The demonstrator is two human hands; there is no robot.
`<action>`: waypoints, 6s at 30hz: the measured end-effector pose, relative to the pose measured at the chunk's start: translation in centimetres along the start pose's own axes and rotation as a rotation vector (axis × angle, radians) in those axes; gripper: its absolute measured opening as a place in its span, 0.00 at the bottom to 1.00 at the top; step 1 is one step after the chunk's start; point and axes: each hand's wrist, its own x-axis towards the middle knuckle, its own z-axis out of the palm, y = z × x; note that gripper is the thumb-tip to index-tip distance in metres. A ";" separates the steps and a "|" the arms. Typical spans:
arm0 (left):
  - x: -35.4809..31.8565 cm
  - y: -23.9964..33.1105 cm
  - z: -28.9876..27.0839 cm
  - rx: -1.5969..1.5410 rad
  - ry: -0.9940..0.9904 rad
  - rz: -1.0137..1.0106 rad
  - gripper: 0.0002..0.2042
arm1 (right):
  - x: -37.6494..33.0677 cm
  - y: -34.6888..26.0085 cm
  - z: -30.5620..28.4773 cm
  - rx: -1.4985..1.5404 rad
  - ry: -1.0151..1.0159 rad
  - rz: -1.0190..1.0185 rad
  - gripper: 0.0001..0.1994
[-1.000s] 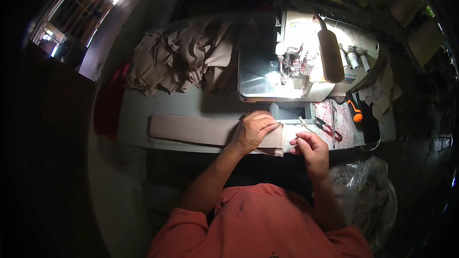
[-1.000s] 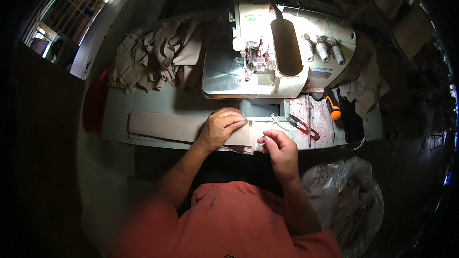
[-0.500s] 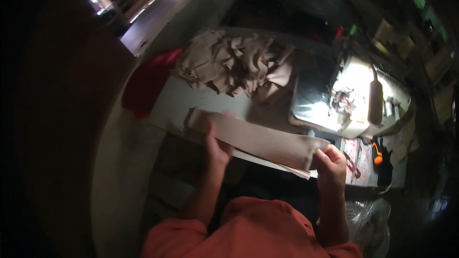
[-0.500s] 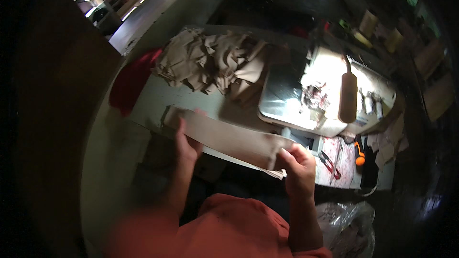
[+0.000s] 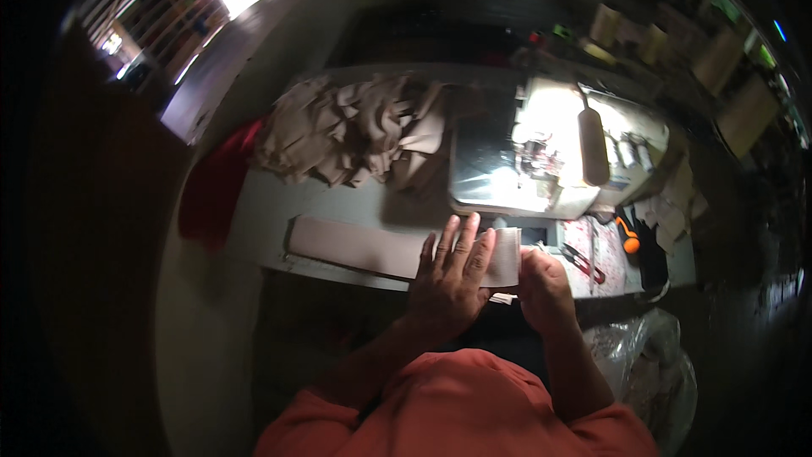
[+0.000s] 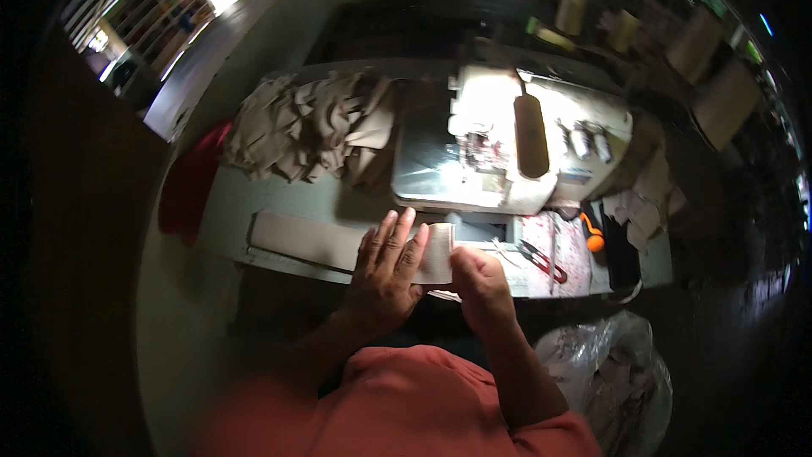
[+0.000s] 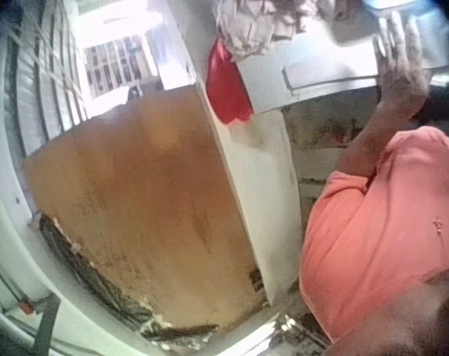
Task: The person repeatedly folds light-colored fabric pieces by hand and places them on a table next to a sewing machine. At the end, the person gathers the folded pieces and places them into a clear plastic bag.
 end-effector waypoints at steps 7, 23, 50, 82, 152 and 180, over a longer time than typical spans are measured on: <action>2.8 -2.2 0.2 -0.888 -0.279 -0.093 0.27 | -1.2 -2.2 2.5 -0.290 0.056 0.019 0.07; 9.4 -3.4 0.6 -0.478 -0.005 -0.013 0.07 | 3.0 -1.5 1.0 -0.172 0.148 -0.079 0.07; 10.4 -5.0 2.7 -0.204 0.086 0.275 0.09 | 5.8 -0.8 0.7 -0.213 0.289 -0.210 0.09; 2.9 -5.1 9.4 -0.650 0.087 -0.010 0.05 | -1.9 2.4 -1.3 -0.672 0.213 0.210 0.08; 9.8 -3.9 1.7 -0.088 0.044 0.326 0.07 | 3.5 0.1 -0.4 -0.165 0.180 -0.028 0.07; 16.0 -10.9 3.8 0.109 -0.293 0.246 0.16 | 1.5 0.3 -3.0 -0.299 0.346 -0.167 0.10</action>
